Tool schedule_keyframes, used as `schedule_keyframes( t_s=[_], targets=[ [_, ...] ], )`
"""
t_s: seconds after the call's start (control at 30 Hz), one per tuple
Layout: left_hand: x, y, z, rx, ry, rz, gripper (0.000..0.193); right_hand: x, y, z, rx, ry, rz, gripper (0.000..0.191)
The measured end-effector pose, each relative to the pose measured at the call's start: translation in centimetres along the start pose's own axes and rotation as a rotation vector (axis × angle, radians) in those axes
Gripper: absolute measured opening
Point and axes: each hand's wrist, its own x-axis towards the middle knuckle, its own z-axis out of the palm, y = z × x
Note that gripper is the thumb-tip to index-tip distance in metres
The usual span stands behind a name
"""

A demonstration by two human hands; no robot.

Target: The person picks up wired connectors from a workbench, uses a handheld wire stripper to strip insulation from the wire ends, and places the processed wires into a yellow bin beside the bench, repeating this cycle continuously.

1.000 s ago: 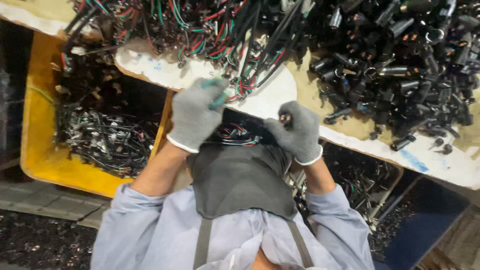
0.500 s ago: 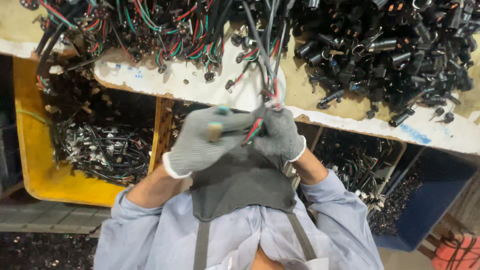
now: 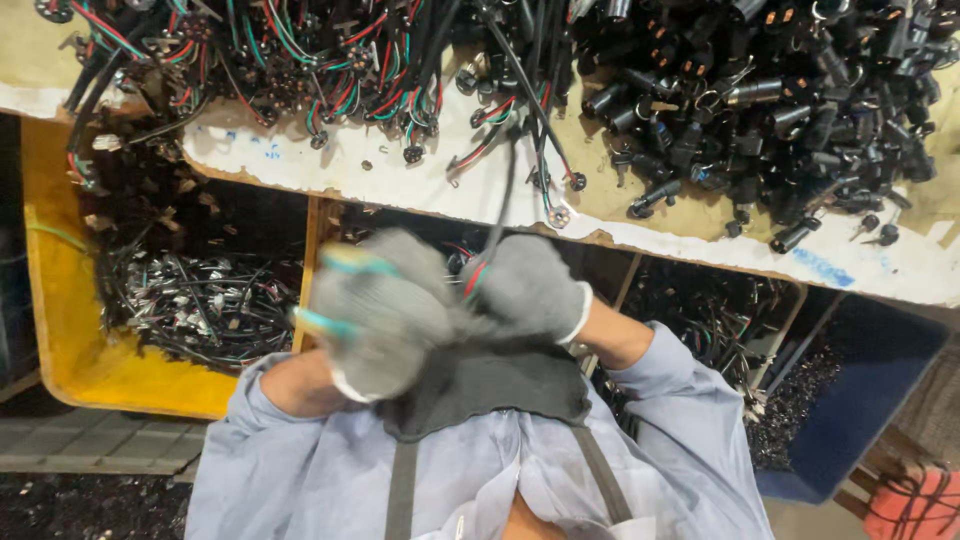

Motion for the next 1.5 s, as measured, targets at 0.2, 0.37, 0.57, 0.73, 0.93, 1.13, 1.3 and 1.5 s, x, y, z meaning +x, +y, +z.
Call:
schedule_keyframes(
  t_s=[0.2, 0.37, 0.57, 0.73, 0.93, 1.13, 1.3, 1.5],
  targets=[
    [-3.8, -3.9, 1.2, 0.132, -1.019, 0.24, 0.029, 1.1, -1.6, 0.8, -0.019, 0.032, -0.086, 0.03],
    [-0.1, -1.0, 1.9, 0.554, -0.75, 0.37, 0.026, 1.3, -1.5, 1.5, 0.119, 0.133, -0.117, 0.04],
    [9.2, -4.9, 0.8, 1.404, -0.265, 0.304, 0.027, 1.2, -0.9, 0.0, -0.019, -0.15, -0.068, 0.03],
    [8.5, -8.6, -1.5, 1.27, -0.194, 0.102, 0.012, -0.9, 4.2, -7.1, -0.413, 0.433, 0.232, 0.015],
    [8.0, -8.8, -1.4, 1.379, -0.201, 0.126, 0.018, 1.3, 10.9, -9.5, -0.881, 0.237, 0.267, 0.014],
    [8.0, -8.7, -0.3, 1.383, -0.28, 0.111, 0.023, 0.8, 7.9, -11.1, 0.003, 0.647, 0.192, 0.025],
    [8.9, -7.4, 0.6, 1.426, -0.351, 0.073, 0.023, 1.0, 2.5, -7.5, 0.992, 0.775, 0.074, 0.025],
    [7.8, -0.3, 0.2, 0.4, -0.214, -0.481, 0.036, -1.6, 0.9, -2.0, 0.156, 0.407, 0.16, 0.03]
  ],
)
